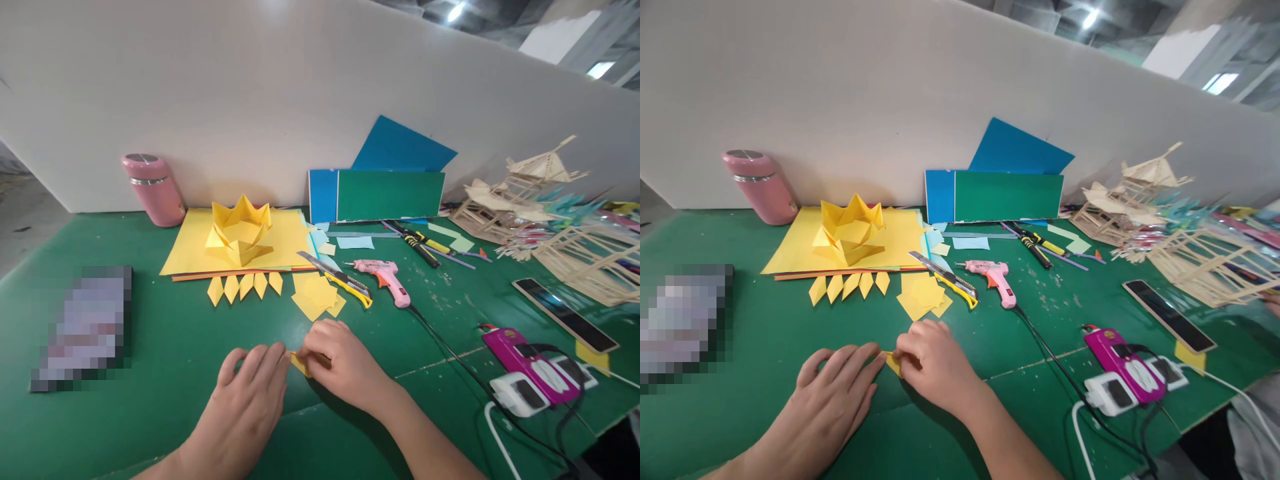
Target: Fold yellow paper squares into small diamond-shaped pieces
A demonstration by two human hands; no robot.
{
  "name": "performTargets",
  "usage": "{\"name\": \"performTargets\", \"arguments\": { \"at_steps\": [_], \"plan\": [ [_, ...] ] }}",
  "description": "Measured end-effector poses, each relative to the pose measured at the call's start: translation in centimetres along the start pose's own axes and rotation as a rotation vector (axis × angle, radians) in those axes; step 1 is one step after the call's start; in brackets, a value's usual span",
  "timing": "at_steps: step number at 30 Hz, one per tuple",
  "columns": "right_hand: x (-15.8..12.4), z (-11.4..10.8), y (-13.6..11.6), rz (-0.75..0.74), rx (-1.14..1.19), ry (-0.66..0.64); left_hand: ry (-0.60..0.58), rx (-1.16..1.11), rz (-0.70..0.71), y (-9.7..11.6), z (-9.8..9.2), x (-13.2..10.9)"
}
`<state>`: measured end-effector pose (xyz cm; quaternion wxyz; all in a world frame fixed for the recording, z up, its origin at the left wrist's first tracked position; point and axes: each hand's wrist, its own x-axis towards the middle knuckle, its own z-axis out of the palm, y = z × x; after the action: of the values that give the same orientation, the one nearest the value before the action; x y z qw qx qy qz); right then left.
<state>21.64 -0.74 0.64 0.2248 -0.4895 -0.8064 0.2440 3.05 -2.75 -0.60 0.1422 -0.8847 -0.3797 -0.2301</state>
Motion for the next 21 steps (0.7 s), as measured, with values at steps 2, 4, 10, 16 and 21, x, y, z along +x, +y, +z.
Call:
{"name": "performTargets", "arguments": {
  "at_steps": [2, 4, 10, 16, 21],
  "plan": [
    [0.0, 0.0, 0.0, 0.001, -0.016, -0.008, -0.027, 0.007, 0.021, -0.1, 0.2, -0.3],
    [0.0, 0.0, 0.0, -0.002, -0.029, -0.016, -0.051, 0.013, 0.043, -0.2, 0.3, -0.4],
    [0.0, 0.1, -0.1, -0.008, -0.079, -0.033, -0.043, 0.000, 0.042, -0.4, -0.1, 0.3],
    [0.0, 0.0, -0.3, -0.008, -0.106, -0.052, -0.055, -0.037, 0.041, -0.7, -0.6, 1.0],
    [0.0, 0.0, -0.2, -0.010, -0.106, -0.049, -0.065, -0.023, 0.047, -1.2, -0.4, 1.1]
  ]
}}
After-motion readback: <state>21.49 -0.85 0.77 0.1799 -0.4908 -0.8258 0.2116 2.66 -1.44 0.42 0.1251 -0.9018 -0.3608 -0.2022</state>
